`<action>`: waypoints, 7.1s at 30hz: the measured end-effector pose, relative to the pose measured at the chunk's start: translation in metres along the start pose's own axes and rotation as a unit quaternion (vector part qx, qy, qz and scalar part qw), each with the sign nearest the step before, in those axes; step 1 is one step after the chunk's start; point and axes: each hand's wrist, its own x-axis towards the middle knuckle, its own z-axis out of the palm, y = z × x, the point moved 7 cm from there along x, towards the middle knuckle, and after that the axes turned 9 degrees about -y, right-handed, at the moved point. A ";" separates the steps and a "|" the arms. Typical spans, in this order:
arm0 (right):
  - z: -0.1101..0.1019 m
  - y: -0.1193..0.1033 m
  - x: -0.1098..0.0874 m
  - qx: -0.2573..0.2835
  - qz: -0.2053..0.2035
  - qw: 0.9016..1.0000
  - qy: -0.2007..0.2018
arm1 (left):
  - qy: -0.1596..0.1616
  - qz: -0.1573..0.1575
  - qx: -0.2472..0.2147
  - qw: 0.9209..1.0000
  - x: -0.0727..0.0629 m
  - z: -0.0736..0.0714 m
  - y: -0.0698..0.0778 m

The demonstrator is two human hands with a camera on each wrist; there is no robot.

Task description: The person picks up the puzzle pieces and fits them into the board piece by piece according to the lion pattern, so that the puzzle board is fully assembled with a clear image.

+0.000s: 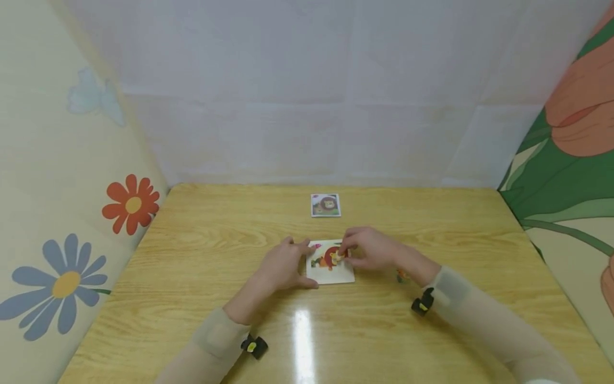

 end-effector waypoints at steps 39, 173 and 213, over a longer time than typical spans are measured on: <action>0.014 -0.012 0.003 -0.059 0.063 0.996 0.015 | 0.000 0.006 0.007 1.000 0.005 0.000 0.000; 0.012 -0.021 0.024 0.010 -0.007 1.000 0.013 | -0.009 0.065 -0.010 0.998 0.015 -0.010 -0.009; 0.026 -0.033 0.039 0.025 0.036 0.999 0.016 | -0.016 0.051 0.011 0.998 0.021 -0.009 -0.004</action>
